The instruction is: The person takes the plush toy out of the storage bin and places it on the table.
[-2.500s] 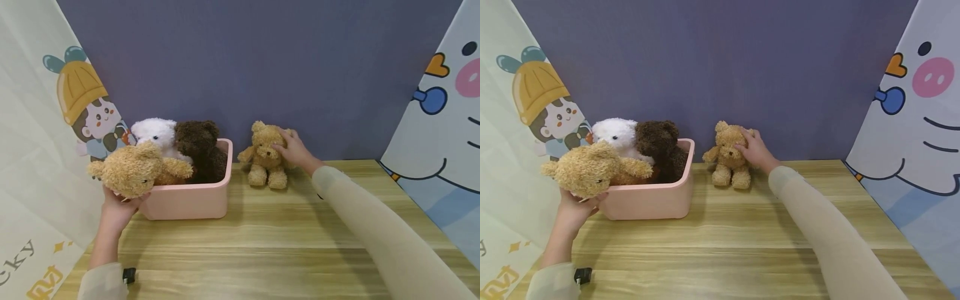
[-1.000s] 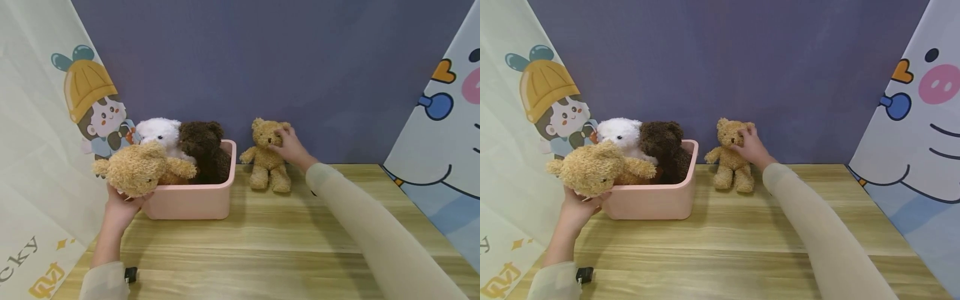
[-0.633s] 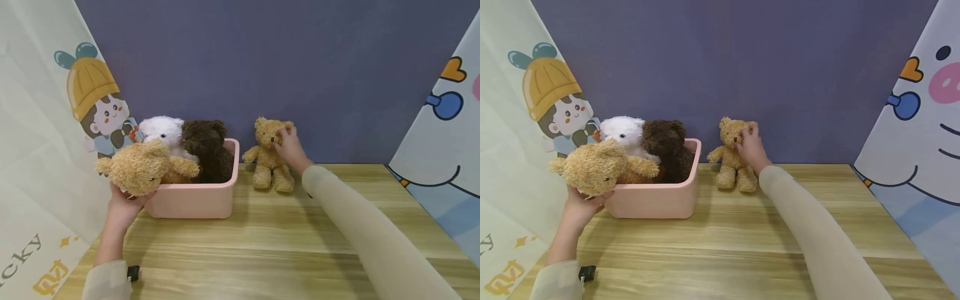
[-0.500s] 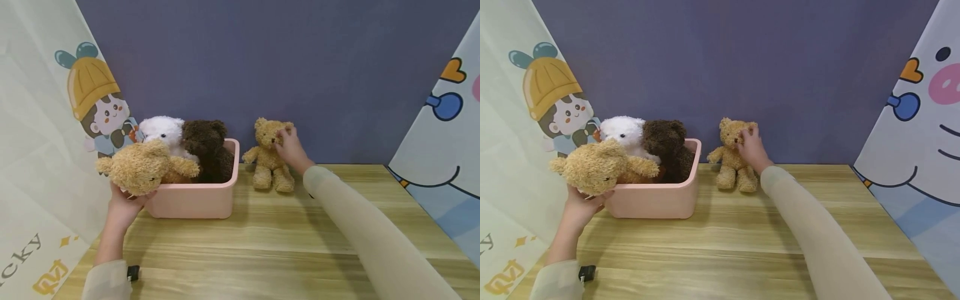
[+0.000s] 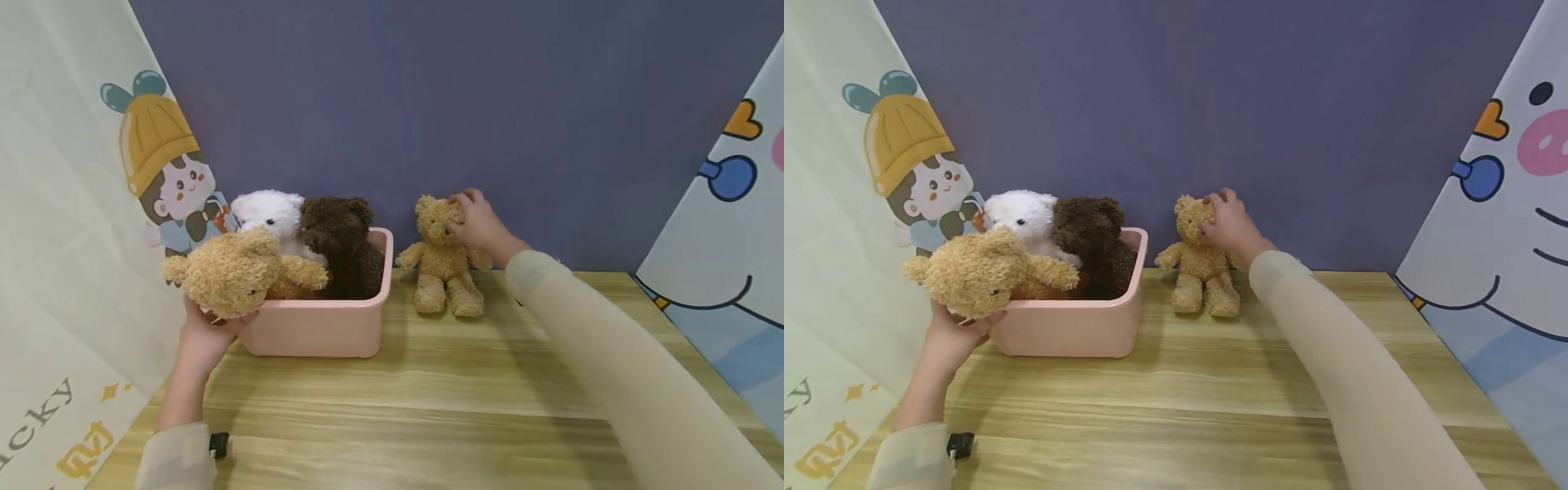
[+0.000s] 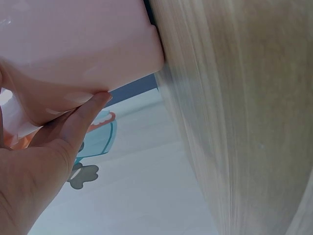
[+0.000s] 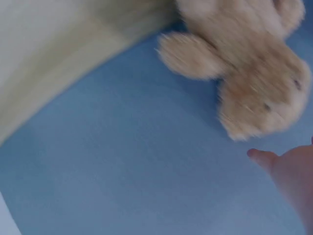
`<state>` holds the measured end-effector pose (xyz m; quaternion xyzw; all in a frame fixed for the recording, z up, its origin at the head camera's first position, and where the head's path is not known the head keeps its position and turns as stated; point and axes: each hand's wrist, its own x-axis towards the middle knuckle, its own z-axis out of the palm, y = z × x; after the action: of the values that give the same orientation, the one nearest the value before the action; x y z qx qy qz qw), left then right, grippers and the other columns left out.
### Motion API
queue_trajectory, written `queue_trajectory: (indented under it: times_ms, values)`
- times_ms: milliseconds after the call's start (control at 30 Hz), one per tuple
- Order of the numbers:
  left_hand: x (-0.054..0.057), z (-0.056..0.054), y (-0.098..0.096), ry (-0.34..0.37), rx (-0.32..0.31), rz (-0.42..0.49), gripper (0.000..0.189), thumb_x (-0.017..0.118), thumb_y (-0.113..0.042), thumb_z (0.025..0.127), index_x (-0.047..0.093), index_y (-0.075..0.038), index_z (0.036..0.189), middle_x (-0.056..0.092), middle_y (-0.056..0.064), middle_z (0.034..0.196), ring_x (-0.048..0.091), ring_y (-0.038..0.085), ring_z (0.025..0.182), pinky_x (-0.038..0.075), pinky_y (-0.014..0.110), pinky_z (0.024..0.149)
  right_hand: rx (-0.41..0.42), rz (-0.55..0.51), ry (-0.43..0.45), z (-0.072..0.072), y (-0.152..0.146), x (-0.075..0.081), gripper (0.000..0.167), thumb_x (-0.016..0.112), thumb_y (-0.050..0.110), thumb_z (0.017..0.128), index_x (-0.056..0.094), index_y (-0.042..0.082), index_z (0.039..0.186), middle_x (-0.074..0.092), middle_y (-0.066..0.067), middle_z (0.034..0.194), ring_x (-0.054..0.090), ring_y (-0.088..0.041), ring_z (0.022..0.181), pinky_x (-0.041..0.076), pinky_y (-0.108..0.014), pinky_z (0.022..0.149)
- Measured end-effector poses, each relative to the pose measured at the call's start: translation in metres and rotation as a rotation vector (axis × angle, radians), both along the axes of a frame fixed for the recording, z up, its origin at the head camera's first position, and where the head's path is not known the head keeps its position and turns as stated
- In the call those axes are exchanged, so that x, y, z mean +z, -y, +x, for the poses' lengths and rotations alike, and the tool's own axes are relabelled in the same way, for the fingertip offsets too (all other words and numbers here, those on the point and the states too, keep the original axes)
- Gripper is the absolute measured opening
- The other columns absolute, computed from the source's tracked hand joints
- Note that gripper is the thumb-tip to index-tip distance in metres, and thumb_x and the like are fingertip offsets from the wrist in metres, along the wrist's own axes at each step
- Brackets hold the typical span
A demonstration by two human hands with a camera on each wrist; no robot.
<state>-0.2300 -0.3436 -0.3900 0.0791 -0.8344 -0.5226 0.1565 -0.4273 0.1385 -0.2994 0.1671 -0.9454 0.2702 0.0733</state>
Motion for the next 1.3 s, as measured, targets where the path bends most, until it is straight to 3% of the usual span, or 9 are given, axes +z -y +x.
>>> queue_trajectory:
  times_ms: [100, 233, 333, 467, 667, 833, 1133, 1233, 1300]
  values:
    - [0.000, -0.001, -0.001, 0.004, -0.002, -0.006, 0.118, 0.084, -0.034, 0.094, -0.009, -0.030, 0.166, 0.024, 0.033, 0.169, 0.044, 0.054, 0.147, 0.054, 0.008, 0.075, 0.027, 0.004, -0.025, 0.006, 0.009, 0.027, 0.060, 0.061, 0.034, 0.109, 0.038, 0.014, 0.161, 0.012, -0.018, 0.176, 0.028, -0.044, 0.158, 0.040, -0.065, 0.121]
    - [0.001, -0.001, -0.001, 0.015, 0.012, -0.014, 0.117, 0.084, -0.035, 0.093, -0.007, -0.027, 0.166, 0.027, 0.033, 0.167, 0.045, 0.052, 0.147, 0.054, 0.009, 0.073, 0.094, -0.008, -0.059, 0.016, 0.032, 0.058, 0.067, 0.060, 0.045, 0.108, 0.035, 0.018, 0.164, 0.013, -0.014, 0.176, 0.031, -0.040, 0.158, 0.038, -0.062, 0.124]
    - [0.001, -0.001, 0.000, 0.023, 0.027, -0.017, 0.117, 0.084, -0.036, 0.093, -0.006, -0.026, 0.166, 0.028, 0.033, 0.167, 0.046, 0.051, 0.146, 0.054, 0.009, 0.071, 0.151, -0.026, -0.067, 0.026, 0.055, 0.074, 0.071, 0.060, 0.052, 0.106, 0.033, 0.022, 0.166, 0.011, -0.011, 0.177, 0.030, -0.037, 0.160, 0.036, -0.061, 0.127]
    - [0.000, -0.002, 0.000, 0.024, 0.036, -0.027, 0.117, 0.084, -0.036, 0.093, -0.007, -0.026, 0.166, 0.030, 0.033, 0.166, 0.047, 0.051, 0.145, 0.054, 0.009, 0.071, 0.219, -0.023, -0.050, 0.037, 0.087, 0.083, 0.075, 0.060, 0.058, 0.104, 0.031, 0.029, 0.167, 0.008, -0.008, 0.178, 0.028, -0.036, 0.161, 0.036, -0.060, 0.127]
    - [-0.004, -0.002, 0.002, 0.033, 0.038, -0.020, 0.118, 0.083, -0.034, 0.094, -0.010, -0.028, 0.166, 0.029, 0.033, 0.166, 0.046, 0.050, 0.145, 0.054, 0.009, 0.071, 0.311, 0.023, 0.001, 0.049, 0.130, 0.079, 0.082, 0.065, 0.063, 0.099, 0.025, 0.042, 0.168, 0.000, -0.005, 0.179, 0.023, -0.037, 0.164, 0.039, -0.060, 0.125]
    - [-0.003, -0.007, 0.005, 0.034, 0.015, -0.011, 0.117, 0.082, -0.034, 0.095, -0.012, -0.030, 0.166, 0.024, 0.034, 0.168, 0.044, 0.052, 0.147, 0.055, 0.010, 0.073, 0.326, 0.056, 0.042, 0.052, 0.150, 0.065, 0.086, 0.067, 0.062, 0.098, 0.020, 0.047, 0.168, -0.005, -0.004, 0.180, 0.029, -0.037, 0.162, 0.043, -0.057, 0.123]
    - [-0.004, -0.003, 0.004, 0.040, 0.035, -0.020, 0.116, 0.081, -0.031, 0.096, -0.011, -0.031, 0.166, 0.024, 0.033, 0.168, 0.047, 0.049, 0.143, 0.055, 0.010, 0.072, 0.359, 0.096, 0.063, 0.053, 0.162, 0.038, 0.089, 0.076, 0.052, 0.096, 0.025, 0.035, 0.168, 0.002, -0.012, 0.179, 0.033, -0.037, 0.160, 0.046, -0.054, 0.121]
    - [-0.004, -0.003, 0.004, 0.033, 0.031, -0.024, 0.117, 0.081, -0.028, 0.096, -0.012, -0.032, 0.166, 0.021, 0.033, 0.169, 0.044, 0.050, 0.144, 0.055, 0.009, 0.072, 0.369, 0.107, 0.013, 0.049, 0.165, 0.033, 0.086, 0.079, 0.055, 0.093, 0.032, 0.028, 0.160, 0.008, -0.011, 0.177, 0.041, -0.034, 0.153, 0.052, -0.049, 0.113]
    - [-0.002, -0.005, 0.003, 0.028, 0.014, -0.020, 0.116, 0.080, -0.027, 0.097, -0.013, -0.033, 0.166, 0.016, 0.034, 0.170, 0.039, 0.055, 0.148, 0.054, 0.008, 0.073, 0.368, 0.100, -0.011, 0.047, 0.167, 0.029, 0.082, 0.081, 0.056, 0.090, 0.036, 0.026, 0.152, 0.023, -0.010, 0.171, 0.051, -0.029, 0.141, 0.056, -0.044, 0.104]
